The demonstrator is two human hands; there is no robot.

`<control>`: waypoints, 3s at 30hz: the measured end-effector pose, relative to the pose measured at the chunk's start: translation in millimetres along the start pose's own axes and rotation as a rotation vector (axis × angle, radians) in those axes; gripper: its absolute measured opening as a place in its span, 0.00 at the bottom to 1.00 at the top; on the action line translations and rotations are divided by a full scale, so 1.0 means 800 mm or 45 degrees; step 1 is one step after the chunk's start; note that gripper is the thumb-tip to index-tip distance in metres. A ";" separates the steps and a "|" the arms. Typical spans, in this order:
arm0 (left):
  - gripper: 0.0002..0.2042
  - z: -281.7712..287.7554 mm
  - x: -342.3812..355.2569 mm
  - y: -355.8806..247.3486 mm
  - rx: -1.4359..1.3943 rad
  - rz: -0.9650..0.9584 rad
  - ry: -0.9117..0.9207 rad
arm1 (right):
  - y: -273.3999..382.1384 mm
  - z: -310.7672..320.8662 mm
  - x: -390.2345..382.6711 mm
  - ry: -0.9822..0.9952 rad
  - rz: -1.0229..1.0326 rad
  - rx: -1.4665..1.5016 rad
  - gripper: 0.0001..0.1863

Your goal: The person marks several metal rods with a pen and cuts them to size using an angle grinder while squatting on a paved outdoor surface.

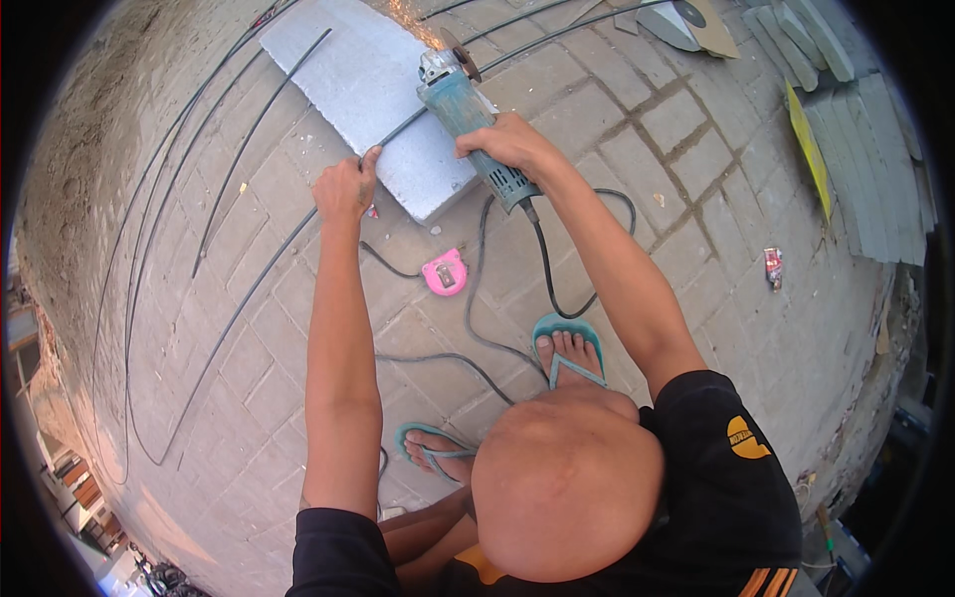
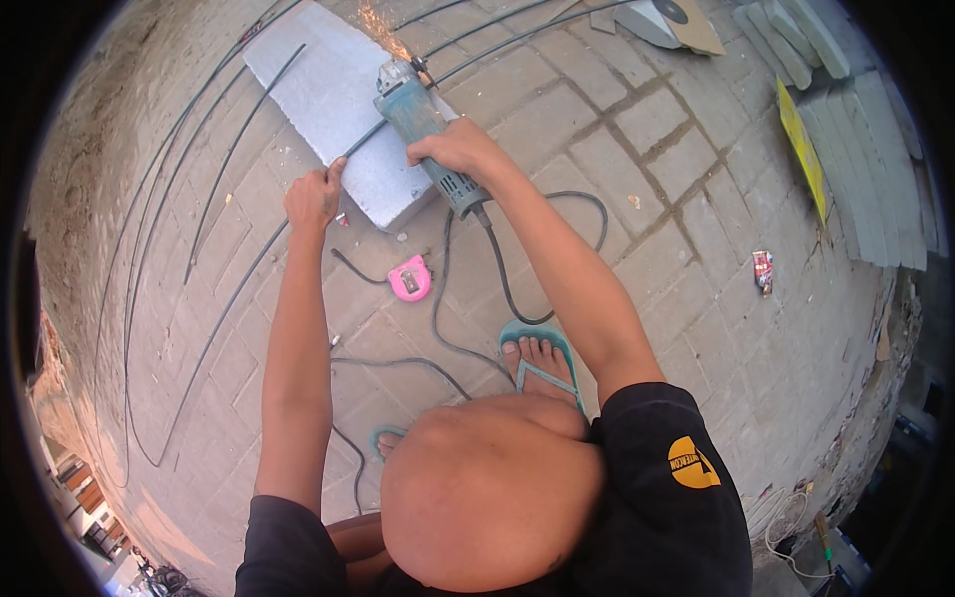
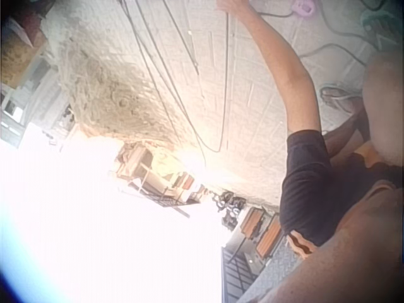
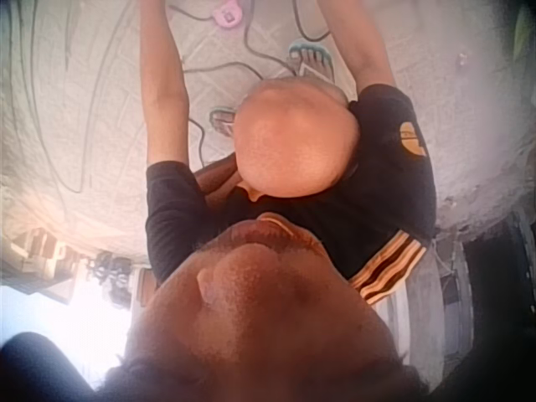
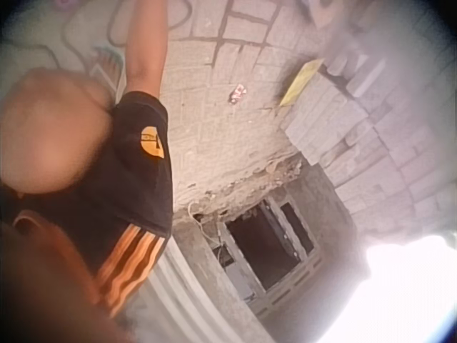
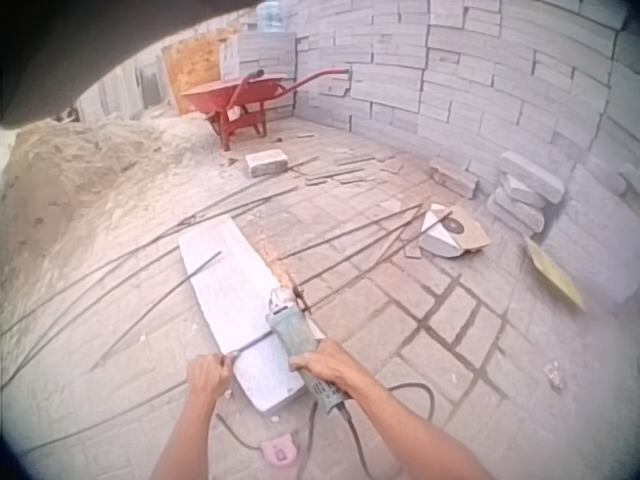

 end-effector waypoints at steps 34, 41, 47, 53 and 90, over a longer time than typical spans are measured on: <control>0.34 0.003 0.000 0.001 -0.015 -0.001 0.051 | 0.000 -0.001 -0.001 -0.005 -0.012 0.007 0.26; 0.34 0.003 -0.001 -0.001 -0.026 0.005 0.070 | -0.003 0.000 0.001 -0.007 -0.012 -0.027 0.26; 0.33 0.003 0.003 0.010 0.001 -0.017 0.021 | 0.011 -0.006 -0.006 0.017 -0.025 0.011 0.27; 0.34 0.001 -0.002 -0.001 -0.062 -0.042 0.010 | -0.001 0.001 0.003 0.017 -0.056 0.019 0.27; 0.11 0.133 -0.041 0.197 -0.058 -0.188 0.211 | 0.114 0.211 -0.002 -0.167 0.019 0.014 0.19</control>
Point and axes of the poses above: each hand's wrist, its own x-axis towards the middle knuckle, its own z-axis out of the back of the hand, y = z × x, the point moved 1 cm from there along x, towards the middle knuckle, and after that the axes turned 10 degrees about z, right-handed, at the moved point
